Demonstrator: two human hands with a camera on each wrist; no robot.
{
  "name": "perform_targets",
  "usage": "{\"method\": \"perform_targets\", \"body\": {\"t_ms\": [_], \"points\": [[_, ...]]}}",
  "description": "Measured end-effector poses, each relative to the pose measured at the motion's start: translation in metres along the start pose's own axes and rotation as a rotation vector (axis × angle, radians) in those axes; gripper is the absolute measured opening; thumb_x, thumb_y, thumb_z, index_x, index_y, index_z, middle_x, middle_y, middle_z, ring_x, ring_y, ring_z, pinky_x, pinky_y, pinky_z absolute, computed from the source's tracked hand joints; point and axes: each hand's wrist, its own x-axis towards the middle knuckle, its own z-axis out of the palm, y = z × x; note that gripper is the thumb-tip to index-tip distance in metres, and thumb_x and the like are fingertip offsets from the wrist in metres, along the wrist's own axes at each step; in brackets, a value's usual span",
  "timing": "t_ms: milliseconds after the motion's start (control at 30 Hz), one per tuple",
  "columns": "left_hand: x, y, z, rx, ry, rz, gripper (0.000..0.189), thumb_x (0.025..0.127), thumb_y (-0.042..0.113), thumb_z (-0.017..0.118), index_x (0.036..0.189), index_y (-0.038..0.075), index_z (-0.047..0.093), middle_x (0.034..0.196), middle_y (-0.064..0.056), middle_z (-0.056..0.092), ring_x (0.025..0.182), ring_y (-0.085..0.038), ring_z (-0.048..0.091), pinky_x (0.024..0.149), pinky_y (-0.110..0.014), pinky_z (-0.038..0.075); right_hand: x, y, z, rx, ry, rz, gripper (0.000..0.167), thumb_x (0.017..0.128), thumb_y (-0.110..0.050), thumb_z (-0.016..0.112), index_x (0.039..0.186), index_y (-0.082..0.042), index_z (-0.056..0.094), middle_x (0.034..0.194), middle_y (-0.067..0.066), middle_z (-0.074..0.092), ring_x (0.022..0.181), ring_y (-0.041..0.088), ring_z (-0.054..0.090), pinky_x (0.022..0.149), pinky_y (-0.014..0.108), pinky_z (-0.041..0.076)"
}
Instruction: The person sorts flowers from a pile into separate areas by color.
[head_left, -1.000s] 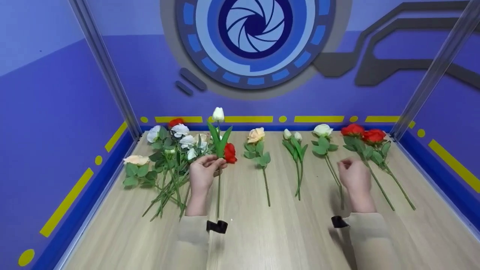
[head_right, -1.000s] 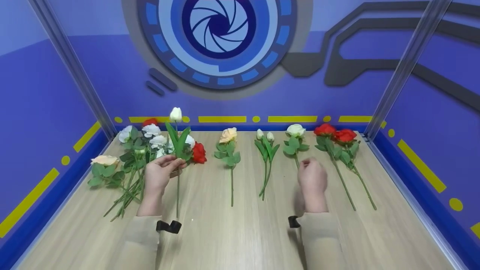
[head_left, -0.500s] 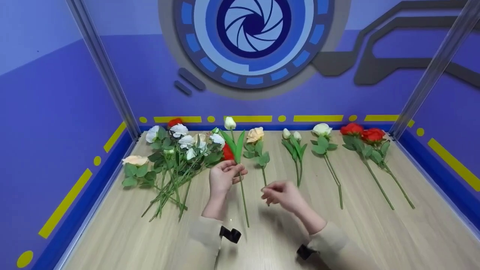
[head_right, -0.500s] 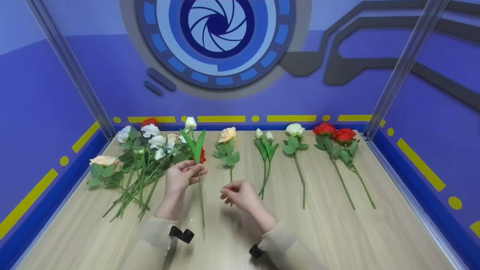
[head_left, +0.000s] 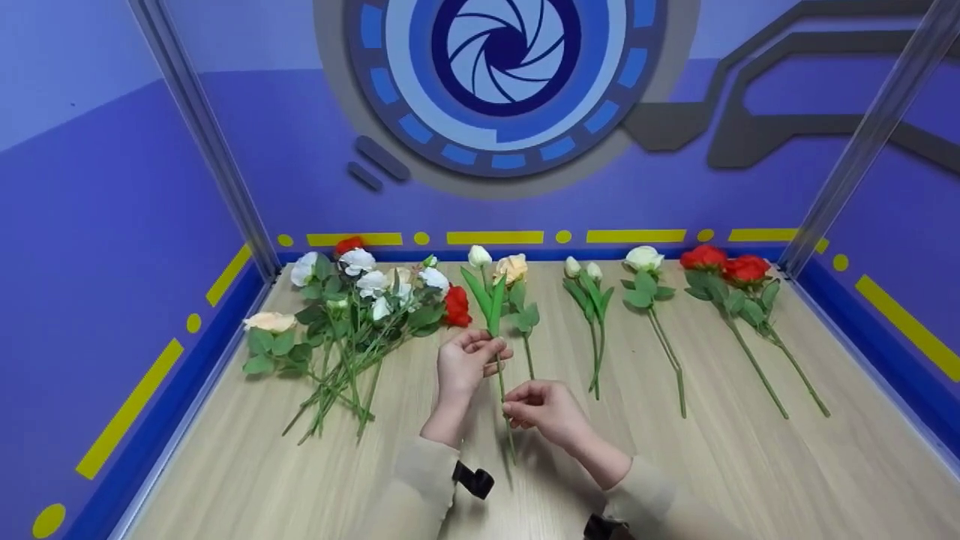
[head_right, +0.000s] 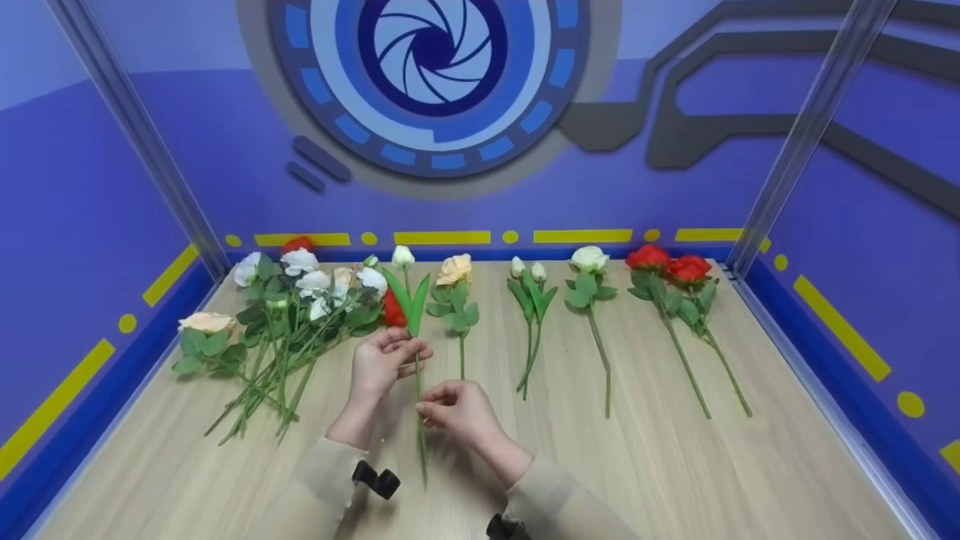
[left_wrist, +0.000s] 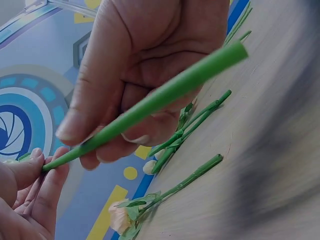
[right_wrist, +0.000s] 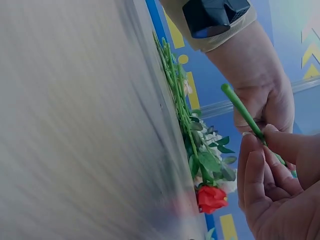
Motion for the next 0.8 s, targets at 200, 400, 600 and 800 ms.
{"method": "perform_targets", "body": {"t_ms": [200,400,600,800], "points": [[0.001,0.001,-0.004,0.057,-0.036,-0.007,0.026,0.093,0.001,0.074,0.113,-0.011,0.064,0.092,-0.017,0.078,0.079,-0.017,0.078,0.07,-0.032,0.065,0.002,0.002,-0.003,-0.009,0.003,0.009,0.017,0.094,-0.006,0.073,0.1,0.009,0.072,0.082,0.008,0.076,0.068,0.008,0.069,0.07,0.04,0.064],[0.009,0.005,-0.018,0.128,0.0,0.004,0.031,0.094,0.004,0.074,0.119,-0.011,0.065,0.103,-0.023,0.077,0.081,-0.016,0.077,0.074,-0.034,0.065,0.006,0.003,-0.017,-0.027,0.038,0.012,0.016,0.094,-0.005,0.072,0.101,0.009,0.072,0.085,0.008,0.076,0.071,0.008,0.068,0.071,0.037,0.064],[0.02,0.018,-0.051,0.253,0.139,0.078,0.027,0.097,0.007,0.07,0.116,-0.012,0.068,0.101,-0.025,0.077,0.083,-0.019,0.075,0.073,-0.028,0.062,0.014,0.002,-0.042,-0.068,0.119,0.043,0.015,0.095,-0.006,0.07,0.101,0.008,0.071,0.086,0.005,0.075,0.073,0.008,0.068,0.069,0.027,0.06],[0.027,0.029,-0.101,0.482,0.36,0.104,0.027,0.101,0.011,0.064,0.116,-0.011,0.066,0.11,-0.027,0.071,0.103,-0.036,0.067,0.087,-0.038,0.055,0.021,0.007,-0.073,-0.112,0.275,0.12,0.013,0.095,-0.005,0.07,0.1,0.006,0.073,0.081,0.006,0.073,0.068,0.009,0.066,0.064,0.028,0.058]]}}
